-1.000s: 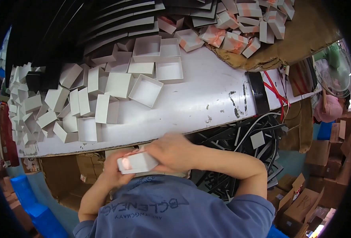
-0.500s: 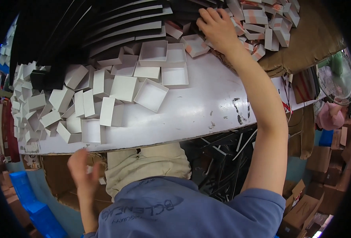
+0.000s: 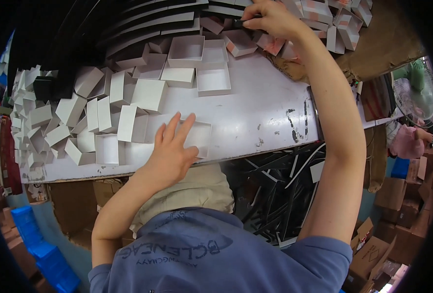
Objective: The person is assembling and packaging small gift boxes with decorative ribbons and internal inserts.
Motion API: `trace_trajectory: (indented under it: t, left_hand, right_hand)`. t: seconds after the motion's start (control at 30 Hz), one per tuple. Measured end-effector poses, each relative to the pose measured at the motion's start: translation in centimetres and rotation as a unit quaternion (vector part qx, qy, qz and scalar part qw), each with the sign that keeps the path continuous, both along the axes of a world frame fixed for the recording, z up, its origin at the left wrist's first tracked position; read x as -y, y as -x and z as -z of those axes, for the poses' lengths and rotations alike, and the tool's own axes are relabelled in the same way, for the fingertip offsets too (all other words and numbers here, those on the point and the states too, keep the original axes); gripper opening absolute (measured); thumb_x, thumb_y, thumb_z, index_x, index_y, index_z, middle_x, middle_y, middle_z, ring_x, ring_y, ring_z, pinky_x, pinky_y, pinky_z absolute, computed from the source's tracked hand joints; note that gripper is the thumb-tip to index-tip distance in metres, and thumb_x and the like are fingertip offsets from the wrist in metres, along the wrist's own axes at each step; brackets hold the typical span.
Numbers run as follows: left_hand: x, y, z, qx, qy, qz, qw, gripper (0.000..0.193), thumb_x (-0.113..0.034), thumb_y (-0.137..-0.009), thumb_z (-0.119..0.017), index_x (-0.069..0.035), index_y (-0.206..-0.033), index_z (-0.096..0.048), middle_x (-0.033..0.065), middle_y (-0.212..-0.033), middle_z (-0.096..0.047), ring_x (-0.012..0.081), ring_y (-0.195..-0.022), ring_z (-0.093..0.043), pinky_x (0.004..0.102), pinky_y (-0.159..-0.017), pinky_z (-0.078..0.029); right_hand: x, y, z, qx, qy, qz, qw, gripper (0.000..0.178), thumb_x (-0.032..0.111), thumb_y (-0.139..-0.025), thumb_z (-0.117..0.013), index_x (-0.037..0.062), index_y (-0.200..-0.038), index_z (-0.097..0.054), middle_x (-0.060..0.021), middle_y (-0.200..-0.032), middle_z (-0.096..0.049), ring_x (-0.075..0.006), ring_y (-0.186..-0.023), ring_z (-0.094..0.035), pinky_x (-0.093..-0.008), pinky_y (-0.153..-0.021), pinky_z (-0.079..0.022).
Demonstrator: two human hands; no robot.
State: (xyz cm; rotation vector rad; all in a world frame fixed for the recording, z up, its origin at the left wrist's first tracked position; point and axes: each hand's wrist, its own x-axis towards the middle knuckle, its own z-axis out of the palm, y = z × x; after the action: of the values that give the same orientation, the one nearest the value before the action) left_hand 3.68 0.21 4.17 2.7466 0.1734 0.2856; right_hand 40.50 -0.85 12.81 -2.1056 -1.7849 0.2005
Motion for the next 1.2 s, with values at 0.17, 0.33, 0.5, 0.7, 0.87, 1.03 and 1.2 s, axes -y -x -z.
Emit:
trace_trajectory:
  t: [0.17,0.33,0.5,0.7,0.87,1.03,1.2]
  left_hand:
    - [0.0,0.2,-0.4,0.002,0.089,-0.001,0.996,0.032,-0.010,-0.065,-0.072,-0.005,-0.093,-0.059,0.0211,-0.131,-0.036,0.0407,-0.118,-0.035,0.0443,-0.095,-0.037]
    - [-0.4,1.3,1.2,0.055,0.113,-0.047,0.991,0.060,-0.009,-0.062,-0.074,0.000,-0.115,-0.047,0.0217,-0.128,-0.038,0.0396,-0.115,-0.038,0.0429,-0.095,-0.037]
    - [-0.7,0.4,2.8,0.138,0.177,-0.112,0.968,0.090,-0.011,-0.059,-0.076,0.006,-0.131,-0.025,0.0248,-0.122,-0.040,0.0394,-0.110,-0.041,0.0418,-0.093,-0.036]
    - [-1.5,0.5,3.4,0.117,0.167,0.004,0.979,0.102,-0.016,-0.060,-0.078,-0.001,-0.136,-0.011,0.0240,-0.123,-0.038,0.0400,-0.115,-0.037,0.0473,-0.093,-0.032]
    - [-1.7,2.1,3.3,0.124,0.149,0.006,0.981,0.063,-0.022,-0.068,-0.073,-0.016,-0.123,-0.044,0.0127,-0.128,-0.042,0.0379,-0.120,-0.033,0.0474,-0.094,-0.031]
    - [-1.8,2.9,1.5,0.058,0.109,-0.004,0.992,0.025,-0.023,-0.072,-0.069,-0.020,-0.097,-0.065,0.0035,-0.129,-0.045,0.0367,-0.121,-0.032,0.0486,-0.095,-0.030]
    - [-2.1,3.3,3.1,0.074,0.085,0.010,0.994,0.056,-0.021,-0.068,-0.074,-0.014,-0.118,-0.051,0.0107,-0.130,-0.041,0.0379,-0.120,-0.032,0.0462,-0.093,-0.036]
  right_hand:
    - [-1.1,0.7,-0.9,-0.049,0.070,-0.020,0.996,0.012,0.011,-0.078,-0.063,0.0057,-0.089,-0.064,-0.0275,-0.138,-0.030,-0.0291,-0.137,-0.015,-0.0355,-0.104,-0.024]
    - [1.4,6.3,-0.1,0.074,-0.154,-0.017,0.985,0.018,0.012,-0.075,-0.066,0.0090,-0.093,-0.067,-0.0189,-0.120,-0.051,-0.0299,-0.107,-0.052,-0.0350,-0.086,-0.043]
    - [7.9,18.4,6.7,0.100,-0.233,-0.247,0.935,0.022,0.013,-0.059,-0.064,0.0100,-0.080,-0.066,0.0019,-0.077,-0.053,-0.0132,-0.067,-0.049,-0.0279,-0.052,-0.036]
    - [7.8,21.3,7.9,-0.006,-0.112,-0.280,0.953,0.013,0.015,-0.066,-0.062,0.0094,-0.077,-0.059,-0.0002,-0.079,-0.053,-0.0176,-0.073,-0.054,-0.0297,-0.062,-0.043]
    - [3.7,9.2,8.1,0.031,-0.206,0.017,0.978,0.013,0.012,-0.077,-0.062,0.0047,-0.087,-0.062,-0.0103,-0.099,-0.060,-0.0274,-0.092,-0.057,-0.0329,-0.079,-0.045]
    - [3.9,6.4,10.7,0.197,-0.173,0.014,0.965,0.012,0.008,-0.075,-0.063,0.0036,-0.085,-0.060,-0.0116,-0.096,-0.057,-0.0280,-0.083,-0.058,-0.0328,-0.073,-0.046]
    - [8.1,14.0,6.7,-0.426,-0.361,0.130,0.819,0.017,0.014,-0.084,-0.056,0.0052,-0.098,-0.053,-0.0045,-0.088,-0.057,-0.0126,-0.075,-0.057,-0.0228,-0.060,-0.043]
